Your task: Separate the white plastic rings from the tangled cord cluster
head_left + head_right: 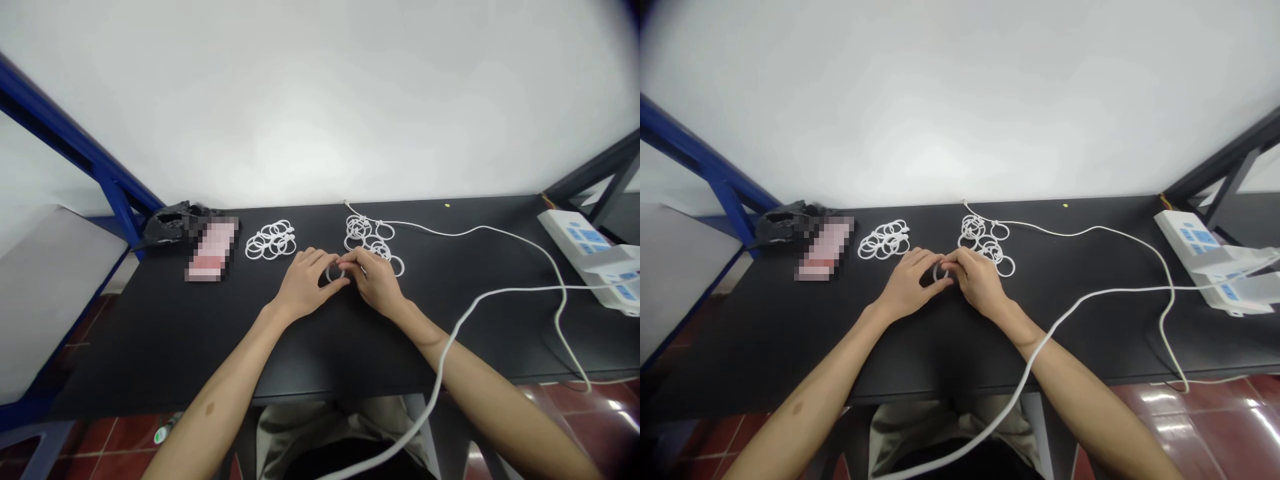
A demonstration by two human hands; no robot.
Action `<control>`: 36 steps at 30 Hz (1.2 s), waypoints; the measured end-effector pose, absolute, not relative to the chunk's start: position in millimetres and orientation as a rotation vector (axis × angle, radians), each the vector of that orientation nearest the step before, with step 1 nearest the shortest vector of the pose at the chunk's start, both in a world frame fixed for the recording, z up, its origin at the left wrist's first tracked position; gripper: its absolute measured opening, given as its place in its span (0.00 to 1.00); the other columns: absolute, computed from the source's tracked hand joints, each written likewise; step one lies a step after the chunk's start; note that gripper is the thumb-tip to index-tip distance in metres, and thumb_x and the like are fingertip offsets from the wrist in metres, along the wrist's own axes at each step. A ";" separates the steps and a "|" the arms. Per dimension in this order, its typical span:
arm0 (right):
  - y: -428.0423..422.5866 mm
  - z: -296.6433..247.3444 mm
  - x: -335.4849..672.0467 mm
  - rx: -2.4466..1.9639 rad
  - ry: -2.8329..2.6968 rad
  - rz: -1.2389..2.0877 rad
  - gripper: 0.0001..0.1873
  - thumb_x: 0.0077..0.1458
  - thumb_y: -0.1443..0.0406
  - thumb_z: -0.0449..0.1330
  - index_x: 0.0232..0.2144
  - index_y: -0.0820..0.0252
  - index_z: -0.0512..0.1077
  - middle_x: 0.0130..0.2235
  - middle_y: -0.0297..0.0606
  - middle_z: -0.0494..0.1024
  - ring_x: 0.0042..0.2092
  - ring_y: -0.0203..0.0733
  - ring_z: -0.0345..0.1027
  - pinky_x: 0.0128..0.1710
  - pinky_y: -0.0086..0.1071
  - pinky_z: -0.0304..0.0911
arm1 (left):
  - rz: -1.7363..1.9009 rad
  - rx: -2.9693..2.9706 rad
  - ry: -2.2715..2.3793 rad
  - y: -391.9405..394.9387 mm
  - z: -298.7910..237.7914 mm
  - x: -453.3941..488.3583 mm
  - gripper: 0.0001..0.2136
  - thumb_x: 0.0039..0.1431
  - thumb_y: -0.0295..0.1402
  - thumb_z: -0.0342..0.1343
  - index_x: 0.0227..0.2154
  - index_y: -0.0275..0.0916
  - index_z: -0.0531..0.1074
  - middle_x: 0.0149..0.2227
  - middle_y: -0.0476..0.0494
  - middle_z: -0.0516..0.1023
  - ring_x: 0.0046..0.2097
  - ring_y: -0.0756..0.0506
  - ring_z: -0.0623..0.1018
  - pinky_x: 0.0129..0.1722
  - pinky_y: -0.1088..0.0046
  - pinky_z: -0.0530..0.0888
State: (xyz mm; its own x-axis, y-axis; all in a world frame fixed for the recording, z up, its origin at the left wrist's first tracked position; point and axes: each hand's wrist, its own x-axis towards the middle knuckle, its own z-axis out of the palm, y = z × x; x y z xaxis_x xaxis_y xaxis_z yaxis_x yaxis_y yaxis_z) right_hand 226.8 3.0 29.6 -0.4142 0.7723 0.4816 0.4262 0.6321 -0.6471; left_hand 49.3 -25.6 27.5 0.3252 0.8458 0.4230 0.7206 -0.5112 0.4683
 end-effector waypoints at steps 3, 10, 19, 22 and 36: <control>4.0 27.0 226.2 -0.966 -2.082 0.518 0.06 0.65 0.63 0.54 0.38 0.56 0.72 0.35 0.36 0.78 0.35 0.38 0.72 0.36 0.31 0.65 | 0.944 2.380 1.468 -24.4 26.8 48.6 0.16 0.62 0.43 0.55 0.47 0.38 0.71 0.41 0.44 0.75 0.44 0.43 0.72 0.49 0.61 0.70; 14.8 21.9 235.5 -1.274 -2.210 -0.045 0.25 0.56 0.50 0.61 0.49 0.59 0.69 0.43 0.48 0.75 0.46 0.55 0.64 0.45 0.47 0.60 | 0.922 2.278 2.097 -15.9 27.7 29.9 0.18 0.63 0.34 0.51 0.55 0.37 0.67 0.49 0.34 0.71 0.52 0.34 0.69 0.52 0.53 0.68; 18.0 14.9 239.6 -1.431 -2.275 -0.161 0.11 0.56 0.59 0.63 0.38 0.60 0.75 0.41 0.47 0.74 0.46 0.56 0.61 0.44 0.46 0.57 | 0.689 1.999 2.489 -11.5 26.2 8.8 0.22 0.62 0.31 0.48 0.58 0.32 0.64 0.52 0.24 0.69 0.54 0.26 0.66 0.48 0.44 0.66; 17.7 14.6 238.9 -1.387 -2.275 -0.148 0.07 0.59 0.61 0.61 0.34 0.59 0.75 0.39 0.45 0.75 0.45 0.54 0.61 0.43 0.45 0.56 | 0.678 2.009 2.489 -10.9 23.5 8.6 0.22 0.62 0.31 0.48 0.58 0.31 0.64 0.52 0.24 0.69 0.53 0.25 0.66 0.47 0.44 0.66; 9.2 28.0 232.2 -1.009 -2.255 -0.024 0.06 0.63 0.64 0.56 0.37 0.53 0.74 0.40 0.41 0.75 0.44 0.48 0.62 0.45 0.43 0.61 | 1.086 2.129 1.753 -16.2 35.1 31.7 0.11 0.66 0.36 0.48 0.47 0.41 0.71 0.45 0.42 0.77 0.49 0.41 0.73 0.52 0.59 0.69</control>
State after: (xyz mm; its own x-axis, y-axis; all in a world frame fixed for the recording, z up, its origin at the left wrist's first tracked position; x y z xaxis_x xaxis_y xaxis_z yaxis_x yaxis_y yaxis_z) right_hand 232.2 9.2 28.0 -0.4856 0.6584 0.5751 0.6707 0.7025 -0.2380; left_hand 31.7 -16.2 35.1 0.0399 0.9077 0.4177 0.7782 -0.2905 0.5568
